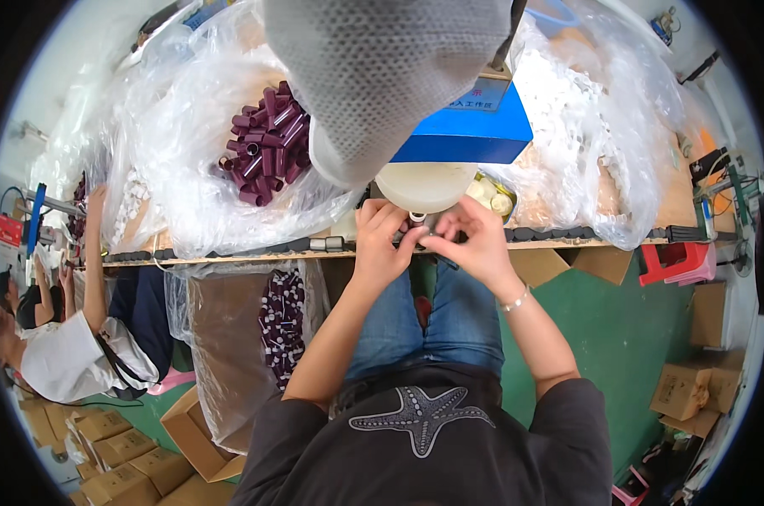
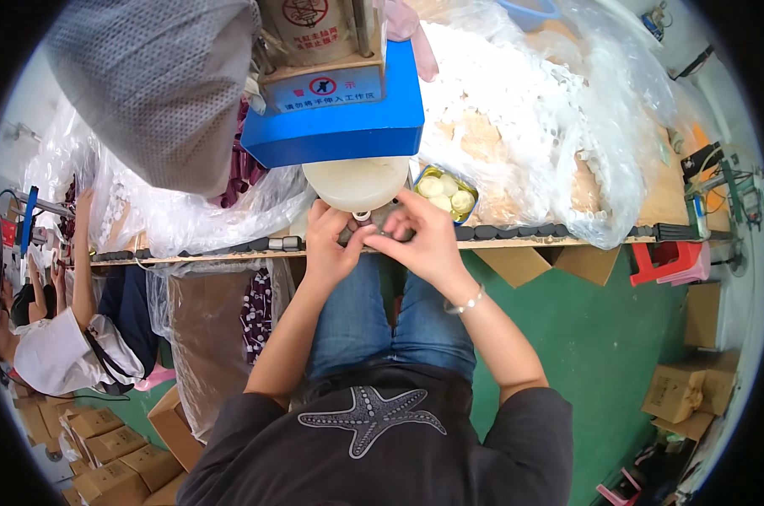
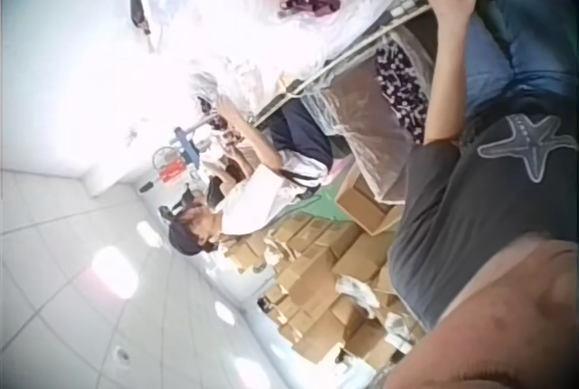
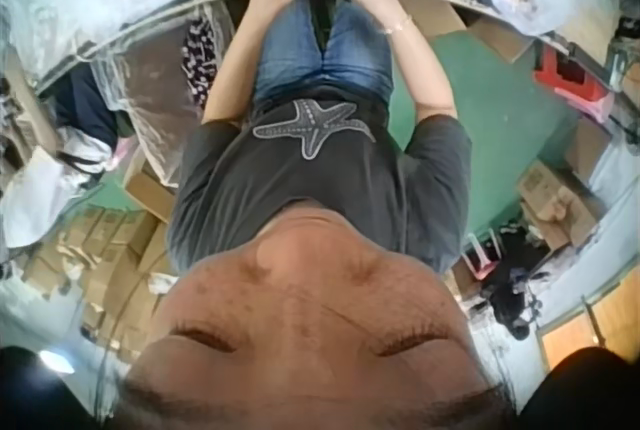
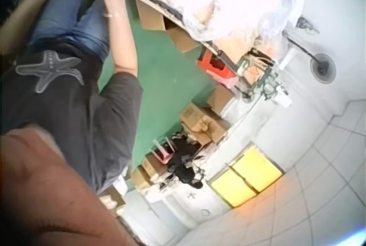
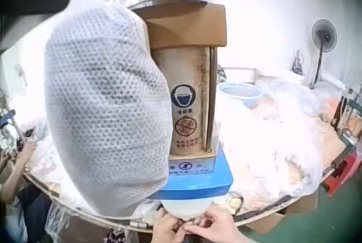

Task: Assembling small purple plastic containers by inserting components and using a manual press machine.

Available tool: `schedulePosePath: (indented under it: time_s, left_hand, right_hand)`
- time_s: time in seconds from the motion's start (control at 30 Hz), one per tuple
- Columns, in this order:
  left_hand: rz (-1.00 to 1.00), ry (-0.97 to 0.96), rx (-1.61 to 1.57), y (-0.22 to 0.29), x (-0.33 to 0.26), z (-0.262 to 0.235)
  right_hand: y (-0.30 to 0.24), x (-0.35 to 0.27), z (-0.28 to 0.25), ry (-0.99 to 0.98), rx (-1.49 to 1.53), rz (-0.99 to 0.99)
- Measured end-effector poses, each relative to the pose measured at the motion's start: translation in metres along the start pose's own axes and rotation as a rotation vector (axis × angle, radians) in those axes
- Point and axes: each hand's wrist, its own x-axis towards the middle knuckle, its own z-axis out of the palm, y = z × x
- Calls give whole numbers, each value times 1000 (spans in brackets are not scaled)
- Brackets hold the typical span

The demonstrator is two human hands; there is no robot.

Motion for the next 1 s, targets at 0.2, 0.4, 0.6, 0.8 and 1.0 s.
schedulePosePath:
  time_s: [0.2,0.4,0.6,0.8,1.0]
  left_hand:
    - [-23,143,175,19,-20,-31]
    - [-93,152,148,10,-33,-40]
    - [-33,56,142,19,4,-12]
    - [-139,111,-230,21,11,0]
    - [-203,-81,-15,48,-10,-93]
  right_hand:
    - [8,-53,-56,187,56,-4]
    - [8,8,-103,389,-322,-56]
    - [35,112,-133,-136,-1113,-556]
    - [58,118,-143,-263,-1205,-359]
    - [23,99,-147,-7,-962,-360]
